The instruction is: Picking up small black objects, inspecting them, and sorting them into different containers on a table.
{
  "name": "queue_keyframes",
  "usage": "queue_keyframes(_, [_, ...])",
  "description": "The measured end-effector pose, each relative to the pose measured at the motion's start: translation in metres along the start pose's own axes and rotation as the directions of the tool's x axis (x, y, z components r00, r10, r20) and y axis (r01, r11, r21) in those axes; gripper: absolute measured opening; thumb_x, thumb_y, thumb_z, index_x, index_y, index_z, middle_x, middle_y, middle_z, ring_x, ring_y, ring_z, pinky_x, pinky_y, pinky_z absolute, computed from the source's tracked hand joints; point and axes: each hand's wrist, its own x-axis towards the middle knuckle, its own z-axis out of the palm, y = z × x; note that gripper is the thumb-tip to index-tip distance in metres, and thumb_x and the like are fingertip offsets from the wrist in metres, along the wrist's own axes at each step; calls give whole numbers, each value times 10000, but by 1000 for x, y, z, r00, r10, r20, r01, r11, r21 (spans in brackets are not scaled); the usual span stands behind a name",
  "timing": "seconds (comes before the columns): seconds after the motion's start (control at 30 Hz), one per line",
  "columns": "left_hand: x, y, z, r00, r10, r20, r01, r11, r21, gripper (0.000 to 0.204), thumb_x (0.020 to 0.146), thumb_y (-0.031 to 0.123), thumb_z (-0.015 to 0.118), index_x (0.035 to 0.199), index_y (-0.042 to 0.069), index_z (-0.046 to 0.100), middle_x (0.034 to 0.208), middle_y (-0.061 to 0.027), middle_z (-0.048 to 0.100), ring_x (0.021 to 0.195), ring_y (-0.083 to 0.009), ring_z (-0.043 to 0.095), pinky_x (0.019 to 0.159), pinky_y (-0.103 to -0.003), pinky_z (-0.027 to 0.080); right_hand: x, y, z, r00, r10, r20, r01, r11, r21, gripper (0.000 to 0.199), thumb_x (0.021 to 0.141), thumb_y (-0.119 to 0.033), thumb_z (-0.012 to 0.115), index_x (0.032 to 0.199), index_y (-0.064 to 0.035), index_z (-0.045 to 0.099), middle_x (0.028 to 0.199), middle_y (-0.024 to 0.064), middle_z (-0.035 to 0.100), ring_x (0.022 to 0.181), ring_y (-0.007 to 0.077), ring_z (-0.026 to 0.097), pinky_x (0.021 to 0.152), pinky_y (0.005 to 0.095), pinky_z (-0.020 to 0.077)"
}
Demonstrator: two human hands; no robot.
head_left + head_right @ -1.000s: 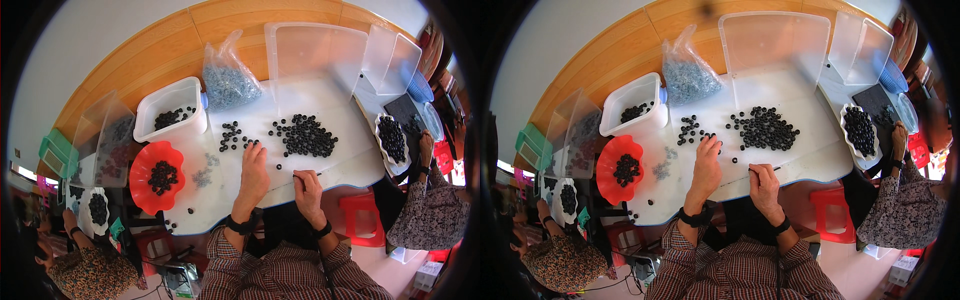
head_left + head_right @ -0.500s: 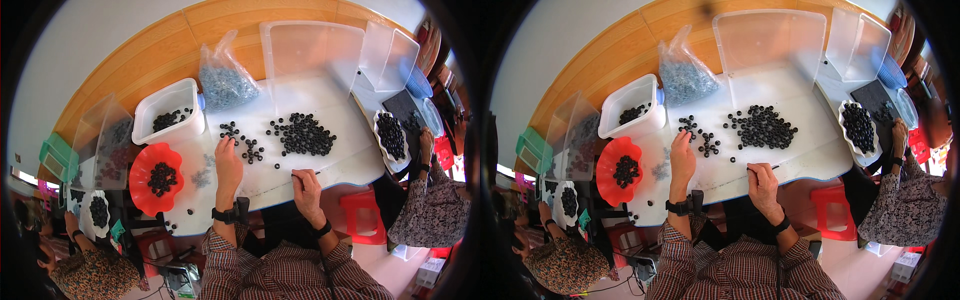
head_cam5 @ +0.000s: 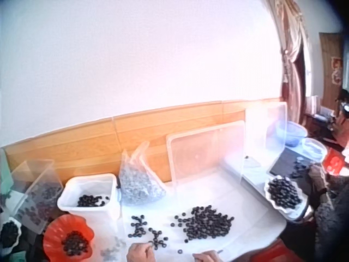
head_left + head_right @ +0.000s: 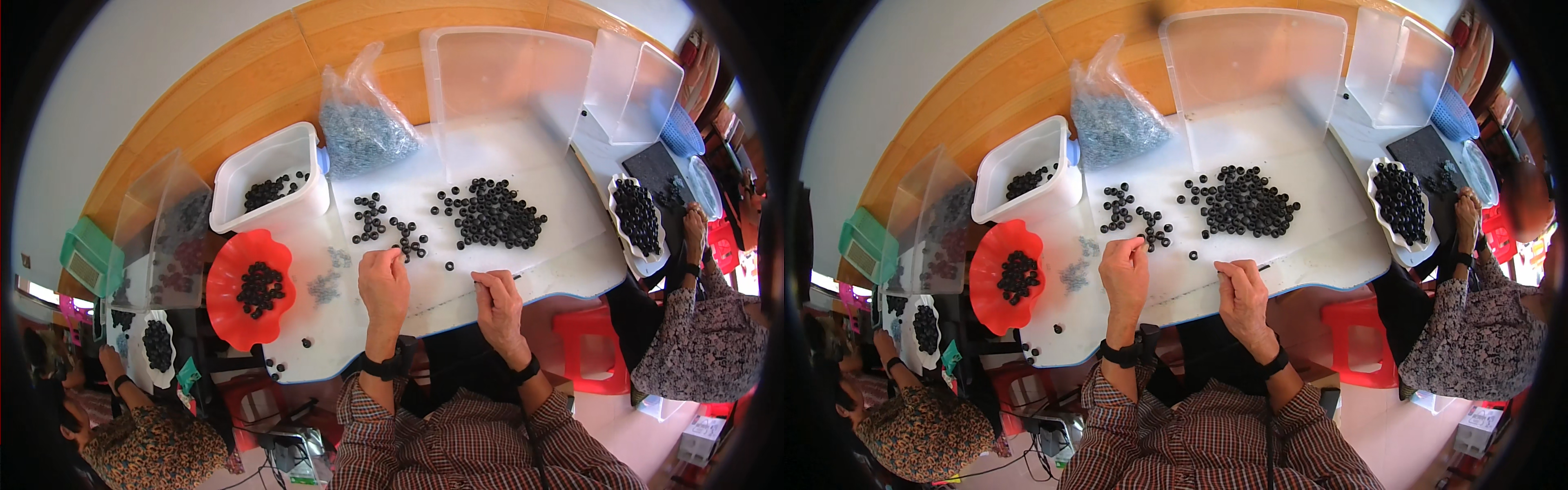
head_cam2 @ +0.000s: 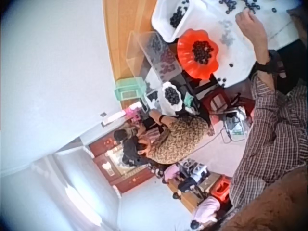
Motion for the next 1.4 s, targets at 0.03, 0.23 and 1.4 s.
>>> queue_keyframes(0.03, [-2, 3, 2, 997, -57, 50, 58, 998, -8, 117, 823, 59, 654, 936, 36, 675, 903, -113, 628, 886, -306, 588, 762, -400, 487, 0, 1, 0, 1000, -1, -5, 1, 1000, 8, 171, 862, 65, 589, 1004, -4, 655, 899, 119, 579, 682, 226, 586, 592, 308, 477])
queue_keyframes(0.23, [-6, 6, 7, 998, -40, 44, 34, 991, 130, 117, 818, 114, 693, 918, 60, 663, 882, -106, 595, 858, -309, 571, 732, -414, 465, -1, 2, 2, 1000, 7, -19, -6, 999, 34, 147, 873, 47, 599, 998, -16, 642, 895, 100, 580, 676, 192, 565, 580, 287, 454])
queue_keyframes(1.4, [-48, 25, -37, 708, -313, 633, 664, -9, -747, 246, 944, 61, 605, 1172, -27, 634, 1012, -129, 690, 842, -176, 684, 756, -280, 567, -12, -16, -2, 948, 291, 131, -318, 895, 313, 153, 858, -14, 687, 1005, -4, 648, 856, 33, 667, 712, 76, 607, 629, 218, 490])
